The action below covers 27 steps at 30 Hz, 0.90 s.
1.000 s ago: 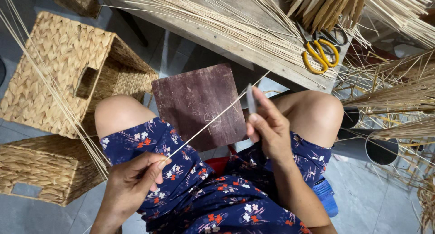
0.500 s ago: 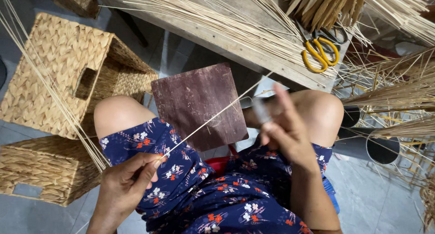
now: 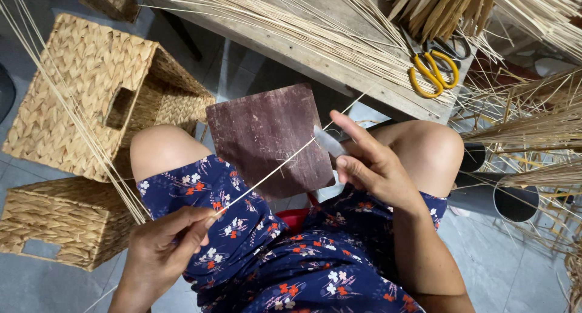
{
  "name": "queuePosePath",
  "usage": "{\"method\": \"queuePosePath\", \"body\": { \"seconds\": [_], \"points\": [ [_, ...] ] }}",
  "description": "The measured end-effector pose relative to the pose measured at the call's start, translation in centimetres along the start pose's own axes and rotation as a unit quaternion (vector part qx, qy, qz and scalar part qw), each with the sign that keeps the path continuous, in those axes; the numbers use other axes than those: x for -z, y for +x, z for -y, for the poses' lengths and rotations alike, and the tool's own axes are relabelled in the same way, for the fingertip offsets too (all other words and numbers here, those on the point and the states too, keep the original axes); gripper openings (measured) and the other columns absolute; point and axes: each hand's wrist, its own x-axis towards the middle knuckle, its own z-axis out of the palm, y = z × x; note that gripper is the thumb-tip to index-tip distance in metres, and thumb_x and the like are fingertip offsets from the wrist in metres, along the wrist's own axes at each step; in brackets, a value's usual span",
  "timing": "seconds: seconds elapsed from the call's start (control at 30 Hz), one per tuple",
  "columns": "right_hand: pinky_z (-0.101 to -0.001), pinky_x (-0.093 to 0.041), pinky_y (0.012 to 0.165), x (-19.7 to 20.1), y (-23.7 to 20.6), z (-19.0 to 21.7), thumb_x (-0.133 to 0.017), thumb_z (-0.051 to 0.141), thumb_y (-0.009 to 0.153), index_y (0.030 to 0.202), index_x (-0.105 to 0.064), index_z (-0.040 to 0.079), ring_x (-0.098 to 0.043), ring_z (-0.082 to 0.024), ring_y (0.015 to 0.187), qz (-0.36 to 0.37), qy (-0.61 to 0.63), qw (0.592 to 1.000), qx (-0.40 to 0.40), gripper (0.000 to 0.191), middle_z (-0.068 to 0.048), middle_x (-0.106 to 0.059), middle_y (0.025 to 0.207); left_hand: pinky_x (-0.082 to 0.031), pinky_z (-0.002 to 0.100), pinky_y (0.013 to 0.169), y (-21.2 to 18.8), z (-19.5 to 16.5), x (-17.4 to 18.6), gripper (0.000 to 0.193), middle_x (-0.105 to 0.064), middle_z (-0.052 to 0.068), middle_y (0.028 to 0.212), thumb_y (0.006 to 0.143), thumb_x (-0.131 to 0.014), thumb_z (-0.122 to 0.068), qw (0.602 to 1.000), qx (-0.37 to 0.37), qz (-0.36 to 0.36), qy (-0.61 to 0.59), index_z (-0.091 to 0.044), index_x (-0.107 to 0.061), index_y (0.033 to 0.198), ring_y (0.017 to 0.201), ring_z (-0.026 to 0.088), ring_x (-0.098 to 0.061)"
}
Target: The person sits on a low stool with a wooden board on their lap and peels thin bamboo strips with a small knife, drawing the blade along the length of each stick. They occasionally use scissors to trim the strips and set finished sticks aside.
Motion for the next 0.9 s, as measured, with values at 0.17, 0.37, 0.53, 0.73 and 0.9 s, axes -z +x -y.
{"method": "queuePosePath", "body": {
  "seconds": [0.17, 0.37, 0.53, 0.73, 0.9],
  "points": [
    [-0.0193, -0.037, 0.056, 0.2, 0.2, -1.4, -0.057, 0.007, 0.107, 0.162, -0.042, 0.012, -0.044, -0.004, 0.064, -0.017, 0.006, 0.999, 0.044, 0.057, 0.0, -0.06, 0.08, -0.053, 0.02, 0.047, -0.1, 1.0, 0.4, 0.019, -0.074, 0.001, 0.066, 0.09, -0.07, -0.01, 0.997, 0.023, 0.046, -0.051, -0.004, -0.078, 0.107, 0.053, 0.005, -0.065],
    [-0.0194, -0.041, 0.058, -0.5, -0.8, -1.8, -0.057, 0.005, 0.104, 0.166, -0.017, 0.014, -0.052, -0.005, 0.065, 0.017, 0.043, 0.995, 0.093, 0.075, -0.003, -0.064, 0.082, -0.053, 0.022, 0.046, -0.3, 1.2, 0.9, 0.019, -0.07, 0.001, 0.061, 0.091, -0.069, -0.015, 0.995, 0.058, 0.065, -0.057, -0.004, -0.079, 0.103, 0.052, 0.006, -0.064],
    [-0.0204, -0.043, 0.057, -1.4, -1.1, -2.9, -0.059, 0.004, 0.102, 0.167, -0.017, 0.012, -0.058, -0.008, 0.07, -0.013, 0.089, 0.994, 0.065, 0.078, -0.007, -0.064, 0.088, -0.052, 0.023, 0.046, -0.4, 1.7, 0.7, 0.018, -0.068, 0.001, 0.06, 0.092, -0.068, -0.014, 0.99, 0.07, 0.087, -0.087, -0.003, -0.079, 0.102, 0.051, 0.007, -0.063],
    [-0.0202, -0.044, 0.057, -1.4, -1.2, -4.4, -0.059, 0.004, 0.104, 0.164, -0.026, 0.01, -0.06, -0.008, 0.073, -0.024, 0.102, 0.989, 0.106, 0.069, -0.008, -0.065, 0.094, -0.052, 0.023, 0.045, -0.7, 2.8, 0.5, 0.018, -0.07, 0.003, 0.061, 0.092, -0.067, -0.011, 0.984, 0.076, 0.1, -0.128, -0.002, -0.079, 0.103, 0.05, 0.008, -0.064],
    [-0.019, -0.044, 0.058, -1.4, -1.0, -5.1, -0.06, 0.003, 0.106, 0.16, -0.045, 0.007, -0.053, -0.005, 0.066, -0.033, 0.074, 0.989, 0.123, 0.055, -0.006, -0.067, 0.086, -0.053, 0.024, 0.044, -0.9, 3.6, 0.5, 0.019, -0.071, 0.004, 0.063, 0.091, -0.067, -0.008, 0.982, 0.085, 0.102, -0.135, -0.001, -0.079, 0.104, 0.051, 0.009, -0.065]
  ]
}}
